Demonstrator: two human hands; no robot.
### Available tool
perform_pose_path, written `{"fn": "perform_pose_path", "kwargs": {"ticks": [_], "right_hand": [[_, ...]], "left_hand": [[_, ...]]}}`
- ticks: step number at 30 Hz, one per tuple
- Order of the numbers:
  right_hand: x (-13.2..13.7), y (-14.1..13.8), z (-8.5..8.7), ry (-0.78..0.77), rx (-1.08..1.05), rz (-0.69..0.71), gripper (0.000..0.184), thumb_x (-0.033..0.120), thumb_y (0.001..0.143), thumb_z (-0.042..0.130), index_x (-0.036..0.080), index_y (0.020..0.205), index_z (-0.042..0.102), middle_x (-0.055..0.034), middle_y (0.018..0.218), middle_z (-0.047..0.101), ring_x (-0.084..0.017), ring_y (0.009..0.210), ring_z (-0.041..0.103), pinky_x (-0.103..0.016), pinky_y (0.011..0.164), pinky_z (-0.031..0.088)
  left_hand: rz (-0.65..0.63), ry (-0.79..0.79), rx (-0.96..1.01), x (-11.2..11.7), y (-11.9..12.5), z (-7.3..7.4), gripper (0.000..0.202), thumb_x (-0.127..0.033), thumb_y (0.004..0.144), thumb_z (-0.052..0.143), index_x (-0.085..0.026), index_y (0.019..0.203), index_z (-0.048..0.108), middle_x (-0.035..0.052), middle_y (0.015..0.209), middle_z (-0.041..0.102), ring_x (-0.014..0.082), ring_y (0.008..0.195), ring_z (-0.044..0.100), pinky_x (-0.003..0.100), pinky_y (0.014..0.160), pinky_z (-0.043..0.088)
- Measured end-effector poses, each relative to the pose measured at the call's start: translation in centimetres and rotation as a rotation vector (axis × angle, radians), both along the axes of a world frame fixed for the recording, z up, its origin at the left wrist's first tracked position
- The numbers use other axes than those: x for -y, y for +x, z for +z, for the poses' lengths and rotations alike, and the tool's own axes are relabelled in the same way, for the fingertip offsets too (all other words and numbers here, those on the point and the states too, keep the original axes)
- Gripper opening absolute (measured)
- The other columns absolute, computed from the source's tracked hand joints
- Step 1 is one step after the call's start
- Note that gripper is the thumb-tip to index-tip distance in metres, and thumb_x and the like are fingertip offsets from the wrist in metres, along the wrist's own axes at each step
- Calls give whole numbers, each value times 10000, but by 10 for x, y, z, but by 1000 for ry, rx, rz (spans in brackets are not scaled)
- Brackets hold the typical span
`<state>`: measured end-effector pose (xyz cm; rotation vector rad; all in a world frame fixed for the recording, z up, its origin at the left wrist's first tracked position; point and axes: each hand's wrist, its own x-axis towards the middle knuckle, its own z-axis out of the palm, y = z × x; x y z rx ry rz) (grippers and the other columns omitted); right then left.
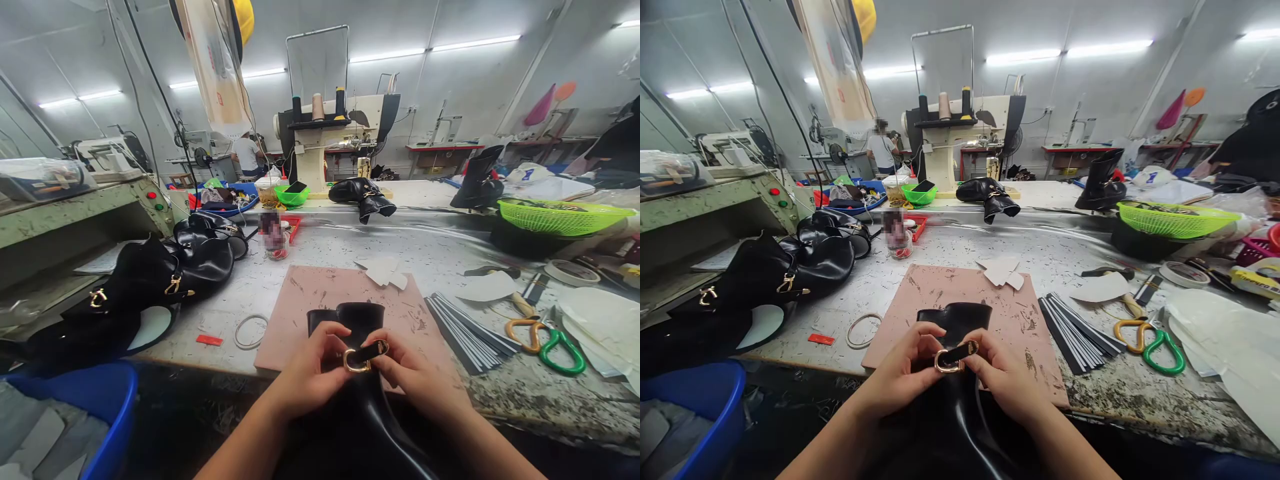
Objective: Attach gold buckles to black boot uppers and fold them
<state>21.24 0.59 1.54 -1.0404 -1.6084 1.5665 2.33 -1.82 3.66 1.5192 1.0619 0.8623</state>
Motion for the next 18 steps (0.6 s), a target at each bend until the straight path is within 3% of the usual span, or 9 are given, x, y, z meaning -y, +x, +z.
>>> {"fn": "perform_pose_path", "kwargs": {"ticks": [2, 5, 7, 9, 13, 16, 18], "right_hand": [[2, -2, 2, 134, 74, -44, 124, 293, 758, 512, 208, 846, 490, 1, 754, 524, -157, 689, 487, -285, 630, 388], [4, -1, 6, 362, 101, -50, 84, 242, 729, 480, 209, 806, 487, -44, 907, 539, -188, 794, 520, -301, 658, 416], [4, 1, 11, 488, 118, -53, 89, 277, 766, 462, 205, 714, 472, -42, 846, 525, -179, 743, 516, -287, 615, 417], [2, 5, 16, 548, 158, -69, 223, 306, 811, 445, 201, 614, 438, -30, 748, 507, -160, 657, 500, -275, 572, 410], [-1, 16, 24, 498, 102, -53, 360, 398, 829, 482, 189, 538, 443, -68, 829, 574, -189, 728, 555, -298, 624, 442], [-3, 24, 30, 315, -38, 159, 403, 493, 844, 466, 185, 583, 470, -83, 938, 609, -189, 725, 600, -323, 650, 471], [-5, 27, 35, 293, -63, 308, 376, 535, 808, 519, 192, 655, 505, -89, 991, 613, -206, 788, 615, -342, 704, 478]], "left_hand": [[-31, 71, -107, 1, 5, 1, 420, -166, 680, 657, -225, 1061, 490, -21, 834, 567, 126, 736, 534, 225, 641, 414], [12, 145, -319, -2, 12, 1, 182, -196, 700, 657, -182, 865, 581, -14, 767, 590, 122, 665, 510, 227, 609, 390], [36, 175, -379, -4, 16, 0, 106, -211, 725, 641, -171, 813, 598, -12, 728, 597, 122, 639, 507, 228, 598, 384], [27, 215, -423, -6, 16, -1, 126, -208, 718, 657, -169, 827, 607, -3, 746, 610, 130, 651, 516, 233, 610, 385], [49, 305, -572, -11, 13, 1, 198, -284, 677, 728, -171, 803, 623, 14, 748, 607, 179, 752, 517, 285, 712, 372], [54, 238, -560, -14, 13, 1, 293, -315, 648, 752, -183, 865, 606, 5, 772, 592, 184, 777, 506, 280, 704, 367], [67, 184, -527, -15, 14, -2, 287, -284, 661, 735, -187, 880, 578, -5, 781, 581, 176, 772, 502, 267, 678, 364]]}}
